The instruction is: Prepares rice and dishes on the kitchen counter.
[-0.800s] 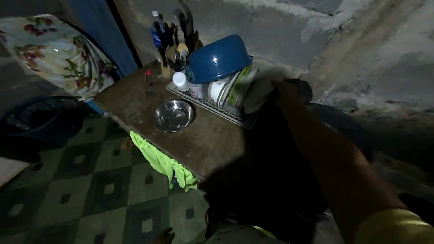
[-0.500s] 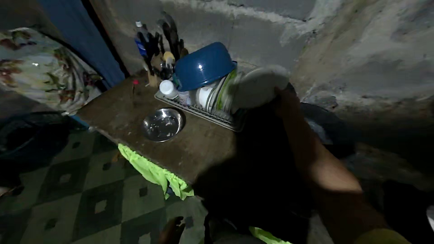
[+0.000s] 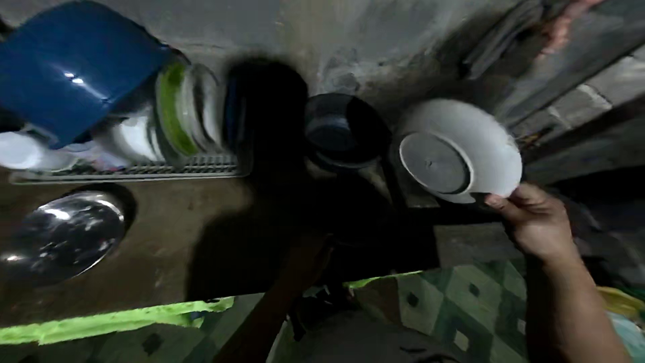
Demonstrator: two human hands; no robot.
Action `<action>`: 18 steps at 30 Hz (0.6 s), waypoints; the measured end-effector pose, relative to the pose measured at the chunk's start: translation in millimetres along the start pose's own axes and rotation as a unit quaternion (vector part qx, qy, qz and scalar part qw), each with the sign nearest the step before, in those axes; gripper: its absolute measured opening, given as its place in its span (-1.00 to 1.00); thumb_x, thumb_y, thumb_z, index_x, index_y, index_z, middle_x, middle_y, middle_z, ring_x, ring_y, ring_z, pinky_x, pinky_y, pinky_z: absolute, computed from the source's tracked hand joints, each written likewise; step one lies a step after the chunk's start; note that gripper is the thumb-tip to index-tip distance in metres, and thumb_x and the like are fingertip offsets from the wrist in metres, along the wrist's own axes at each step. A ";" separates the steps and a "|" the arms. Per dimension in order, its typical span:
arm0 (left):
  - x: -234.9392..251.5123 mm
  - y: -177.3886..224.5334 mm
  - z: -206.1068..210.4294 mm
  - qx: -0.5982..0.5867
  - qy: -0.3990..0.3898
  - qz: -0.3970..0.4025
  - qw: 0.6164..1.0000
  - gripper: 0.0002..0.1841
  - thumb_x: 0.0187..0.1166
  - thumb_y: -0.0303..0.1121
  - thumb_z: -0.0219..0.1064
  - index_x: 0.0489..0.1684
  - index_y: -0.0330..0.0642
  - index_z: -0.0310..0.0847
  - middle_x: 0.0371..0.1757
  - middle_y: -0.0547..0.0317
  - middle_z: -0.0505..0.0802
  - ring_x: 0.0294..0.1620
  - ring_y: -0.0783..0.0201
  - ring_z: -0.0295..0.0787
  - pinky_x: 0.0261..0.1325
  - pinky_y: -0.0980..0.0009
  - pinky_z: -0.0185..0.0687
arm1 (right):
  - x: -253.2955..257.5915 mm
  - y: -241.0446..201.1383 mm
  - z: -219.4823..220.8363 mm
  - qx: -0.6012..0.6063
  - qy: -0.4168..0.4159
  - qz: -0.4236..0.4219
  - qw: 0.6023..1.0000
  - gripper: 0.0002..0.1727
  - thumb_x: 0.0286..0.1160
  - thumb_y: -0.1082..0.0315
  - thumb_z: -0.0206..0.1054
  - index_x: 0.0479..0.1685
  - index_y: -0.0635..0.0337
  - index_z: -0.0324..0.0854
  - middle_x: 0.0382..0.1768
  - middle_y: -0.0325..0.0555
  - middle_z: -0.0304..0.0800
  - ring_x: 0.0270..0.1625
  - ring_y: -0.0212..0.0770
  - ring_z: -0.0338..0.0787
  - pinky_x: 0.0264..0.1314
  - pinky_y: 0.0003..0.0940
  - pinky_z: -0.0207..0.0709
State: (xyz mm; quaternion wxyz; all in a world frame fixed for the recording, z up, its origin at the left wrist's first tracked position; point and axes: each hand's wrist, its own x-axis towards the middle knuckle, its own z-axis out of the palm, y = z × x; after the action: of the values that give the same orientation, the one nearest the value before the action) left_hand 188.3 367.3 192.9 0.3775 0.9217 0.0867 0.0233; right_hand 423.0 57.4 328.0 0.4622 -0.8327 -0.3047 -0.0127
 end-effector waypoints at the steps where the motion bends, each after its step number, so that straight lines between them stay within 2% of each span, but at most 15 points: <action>1: 24.7 12.6 4.3 0.023 -0.028 0.006 0.999 -0.53 0.82 -0.13 0.12 0.60 -0.11 0.55 0.54 -0.16 0.67 0.58 -0.15 0.57 0.62 -0.12 0.43 | -13.8 3.5 -14.3 -0.076 0.002 0.005 0.997 -0.73 0.55 0.32 0.36 0.09 0.30 0.68 -0.05 -0.31 0.83 0.00 -0.65 0.76 0.21 -0.60 0.67; 2: 49.8 24.7 8.5 0.050 -0.052 -0.003 0.997 -0.52 0.82 -0.14 0.13 0.64 -0.08 0.51 0.60 -0.15 0.63 0.63 -0.15 0.52 0.64 -0.13 0.39 | -27.3 5.7 -24.4 -0.144 -0.001 0.014 0.989 -0.69 0.58 0.30 0.35 0.06 0.42 0.68 -0.05 -0.10 0.81 -0.02 -0.56 0.74 0.19 -0.53 0.64; 4: 94.9 35.8 26.4 0.089 -0.068 -0.018 0.994 -0.52 0.77 -0.21 0.21 0.65 -0.08 0.50 0.64 -0.17 0.59 0.67 -0.19 0.46 0.63 -0.18 0.38 | -54.1 16.3 -38.4 -0.224 -0.012 0.030 0.974 -0.67 0.62 0.35 0.34 0.03 0.55 0.70 -0.08 0.31 0.82 -0.09 -0.11 0.80 0.13 -0.13 0.66; 6: 127.9 35.2 45.6 0.146 -0.087 -0.035 0.985 -0.49 0.73 -0.27 0.27 0.68 -0.08 0.46 0.64 -0.20 0.56 0.65 -0.26 0.45 0.57 -0.26 0.40 | -79.6 37.0 -50.5 -0.250 -0.016 0.044 0.967 -0.72 0.62 0.41 0.33 -0.01 0.58 0.71 -0.15 0.43 0.81 -0.17 0.21 0.82 0.01 0.19 0.66; 8: 144.4 39.2 52.1 0.195 -0.110 -0.063 0.973 -0.49 0.72 -0.34 0.27 0.67 -0.16 0.45 0.62 -0.26 0.57 0.62 -0.33 0.46 0.56 -0.33 0.37 | -104.7 68.3 -57.8 -0.259 -0.013 0.024 0.966 -0.75 0.57 0.41 0.33 -0.16 0.54 0.75 -0.17 0.39 0.85 -0.14 0.31 0.86 -0.01 0.29 0.68; 9: 148.4 41.5 54.0 0.220 -0.113 -0.076 0.966 -0.53 0.73 -0.39 0.24 0.63 -0.20 0.49 0.61 -0.26 0.58 0.61 -0.34 0.47 0.55 -0.33 0.39 | -117.0 86.0 -59.4 -0.258 -0.014 0.006 0.966 -0.76 0.55 0.41 0.32 -0.17 0.48 0.79 -0.10 0.32 0.89 -0.04 0.31 0.88 0.09 0.28 0.69; 11: 155.5 47.8 60.1 0.276 -0.101 -0.099 0.951 -0.60 0.70 -0.48 0.22 0.50 -0.22 0.59 0.55 -0.22 0.64 0.56 -0.31 0.52 0.50 -0.32 0.43 | -135.4 126.8 -61.0 -0.257 -0.031 -0.034 0.965 -0.76 0.57 0.42 0.26 -0.07 0.29 0.86 0.07 0.08 0.93 0.18 0.18 0.88 0.31 0.16 0.70; 12: 159.0 49.2 63.2 0.292 -0.096 -0.104 0.946 -0.60 0.70 -0.49 0.21 0.49 -0.18 0.61 0.55 -0.16 0.64 0.58 -0.28 0.50 0.54 -0.31 0.38 | -141.5 145.0 -60.0 -0.245 -0.048 -0.047 0.967 -0.74 0.56 0.47 0.25 -0.02 0.23 0.87 0.13 0.03 0.92 0.25 0.16 0.86 0.40 0.17 0.65; 15: 169.5 50.3 71.1 0.351 -0.099 -0.101 0.926 -0.62 0.67 -0.48 0.26 0.45 -0.11 0.63 0.50 -0.09 0.70 0.57 -0.24 0.54 0.55 -0.30 0.34 | -141.9 180.2 -56.9 -0.243 -0.141 -0.058 0.958 -0.62 0.44 0.67 0.29 0.11 0.16 0.85 0.25 0.06 0.88 0.38 0.27 0.78 0.53 0.33 0.48; 18: 174.5 58.8 73.6 0.405 -0.099 -0.107 0.902 -0.62 0.64 -0.45 0.30 0.43 -0.14 0.64 0.46 -0.12 0.73 0.52 -0.24 0.59 0.57 -0.31 0.30 | -133.9 207.6 -52.8 -0.229 -0.180 -0.100 0.951 -0.58 0.38 0.67 0.34 0.17 0.13 0.84 0.31 0.00 0.85 0.43 0.20 0.76 0.54 0.29 0.48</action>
State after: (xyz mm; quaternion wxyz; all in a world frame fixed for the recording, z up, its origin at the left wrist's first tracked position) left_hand 376.3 306.2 177.5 -0.0220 0.9778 0.1491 -0.1459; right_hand 435.5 -130.4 159.5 0.1929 -0.8701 -0.4531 0.0218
